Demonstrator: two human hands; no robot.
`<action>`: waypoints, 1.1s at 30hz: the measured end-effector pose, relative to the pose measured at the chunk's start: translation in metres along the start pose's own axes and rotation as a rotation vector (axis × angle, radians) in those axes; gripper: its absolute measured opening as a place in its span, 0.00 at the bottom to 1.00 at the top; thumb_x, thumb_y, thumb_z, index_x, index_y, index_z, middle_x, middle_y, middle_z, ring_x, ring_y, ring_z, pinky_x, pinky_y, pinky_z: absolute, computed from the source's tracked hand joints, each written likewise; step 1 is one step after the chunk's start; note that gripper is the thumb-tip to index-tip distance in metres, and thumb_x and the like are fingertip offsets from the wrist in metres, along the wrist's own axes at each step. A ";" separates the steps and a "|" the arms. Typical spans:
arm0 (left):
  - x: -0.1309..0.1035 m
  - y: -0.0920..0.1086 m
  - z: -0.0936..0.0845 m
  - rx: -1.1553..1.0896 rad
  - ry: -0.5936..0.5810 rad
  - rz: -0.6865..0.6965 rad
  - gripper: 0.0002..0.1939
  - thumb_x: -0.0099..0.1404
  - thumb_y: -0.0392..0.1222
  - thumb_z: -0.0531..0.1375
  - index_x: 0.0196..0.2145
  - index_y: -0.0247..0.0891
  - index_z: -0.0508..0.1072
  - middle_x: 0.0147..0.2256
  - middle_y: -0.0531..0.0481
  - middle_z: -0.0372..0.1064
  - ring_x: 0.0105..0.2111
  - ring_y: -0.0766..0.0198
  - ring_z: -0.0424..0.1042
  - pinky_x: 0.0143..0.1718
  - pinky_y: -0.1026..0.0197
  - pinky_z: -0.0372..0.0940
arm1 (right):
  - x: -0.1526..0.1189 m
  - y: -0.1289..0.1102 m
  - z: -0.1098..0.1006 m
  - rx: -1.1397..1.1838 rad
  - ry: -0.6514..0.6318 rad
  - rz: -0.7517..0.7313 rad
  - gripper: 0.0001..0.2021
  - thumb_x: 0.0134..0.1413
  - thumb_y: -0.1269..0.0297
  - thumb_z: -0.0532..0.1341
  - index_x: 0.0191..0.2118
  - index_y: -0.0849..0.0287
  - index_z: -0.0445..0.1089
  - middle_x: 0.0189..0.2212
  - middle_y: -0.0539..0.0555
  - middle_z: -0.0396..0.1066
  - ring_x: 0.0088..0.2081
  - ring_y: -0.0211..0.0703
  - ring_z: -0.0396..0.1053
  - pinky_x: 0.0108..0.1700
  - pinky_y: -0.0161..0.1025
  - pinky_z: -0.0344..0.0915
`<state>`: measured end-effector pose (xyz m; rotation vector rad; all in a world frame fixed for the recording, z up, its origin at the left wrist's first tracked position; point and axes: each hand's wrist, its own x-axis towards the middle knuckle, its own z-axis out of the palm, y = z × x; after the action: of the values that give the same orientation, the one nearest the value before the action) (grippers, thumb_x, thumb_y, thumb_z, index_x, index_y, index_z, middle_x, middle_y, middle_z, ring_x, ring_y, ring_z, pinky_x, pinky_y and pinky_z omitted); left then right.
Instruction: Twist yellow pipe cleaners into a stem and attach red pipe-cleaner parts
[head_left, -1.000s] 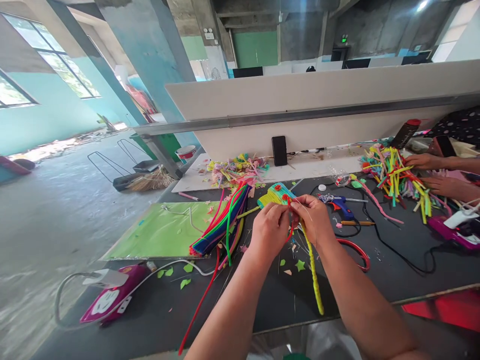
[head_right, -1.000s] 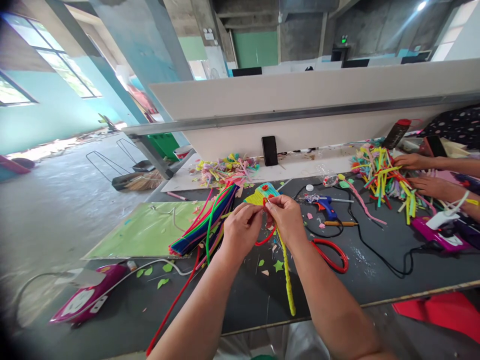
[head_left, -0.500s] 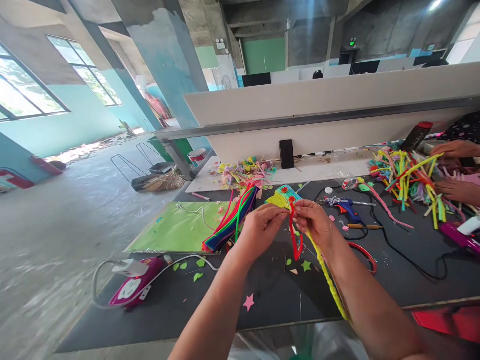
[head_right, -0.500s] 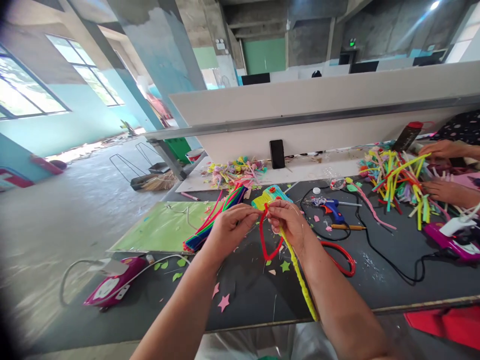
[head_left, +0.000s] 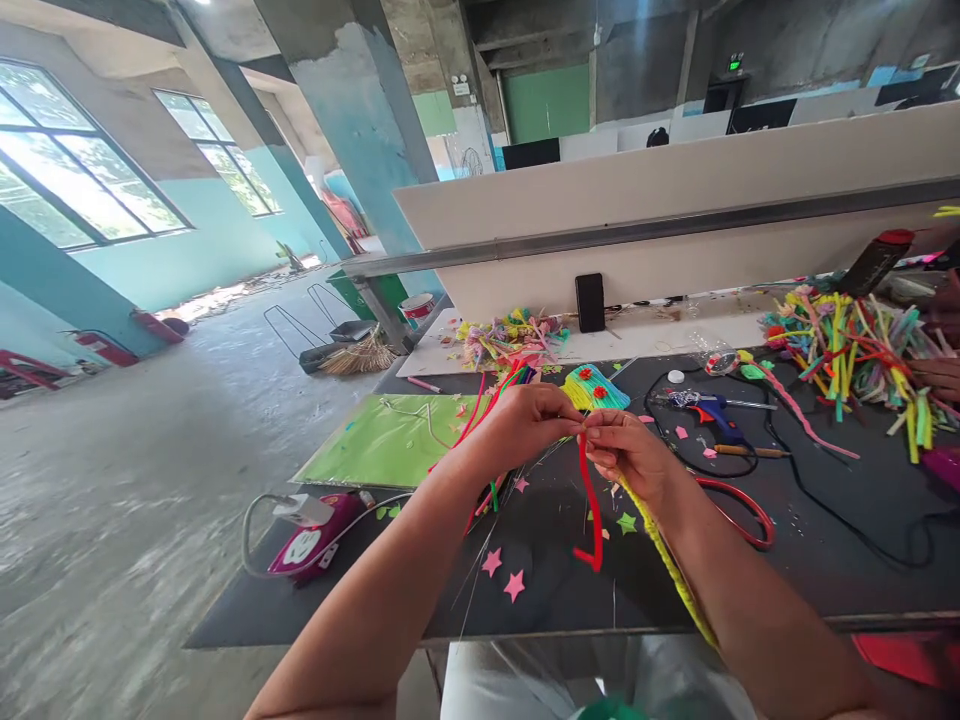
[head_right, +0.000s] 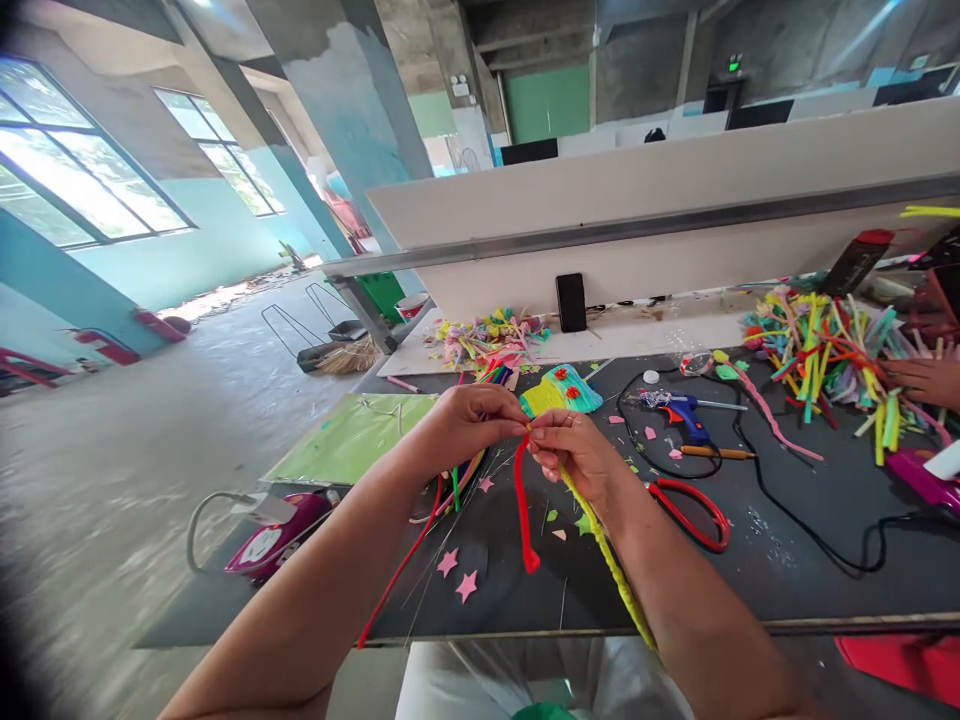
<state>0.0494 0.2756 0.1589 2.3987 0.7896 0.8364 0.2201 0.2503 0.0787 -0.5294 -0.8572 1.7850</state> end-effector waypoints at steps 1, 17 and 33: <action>0.000 -0.001 0.001 -0.010 -0.002 -0.029 0.04 0.57 0.39 0.63 0.27 0.38 0.77 0.28 0.49 0.74 0.31 0.62 0.72 0.36 0.60 0.67 | 0.001 0.001 0.000 0.007 -0.001 0.002 0.09 0.40 0.69 0.69 0.29 0.62 0.69 0.17 0.47 0.67 0.14 0.28 0.55 0.12 0.26 0.52; -0.005 -0.016 0.007 -0.334 -0.060 -0.286 0.07 0.55 0.41 0.63 0.26 0.34 0.72 0.26 0.52 0.69 0.25 0.68 0.67 0.27 0.65 0.62 | 0.006 0.008 0.001 -0.021 0.021 0.054 0.12 0.37 0.67 0.72 0.27 0.61 0.69 0.19 0.50 0.70 0.16 0.29 0.58 0.14 0.26 0.48; -0.005 -0.032 -0.002 -0.524 -0.170 -0.327 0.13 0.56 0.46 0.63 0.35 0.34 0.75 0.29 0.50 0.70 0.29 0.68 0.68 0.32 0.64 0.62 | 0.006 0.012 0.002 0.005 -0.104 0.134 0.11 0.47 0.62 0.67 0.25 0.65 0.68 0.17 0.46 0.59 0.15 0.25 0.49 0.15 0.27 0.43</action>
<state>0.0335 0.2954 0.1395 1.7916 0.7554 0.6044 0.2096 0.2531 0.0710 -0.5044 -0.9069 1.9504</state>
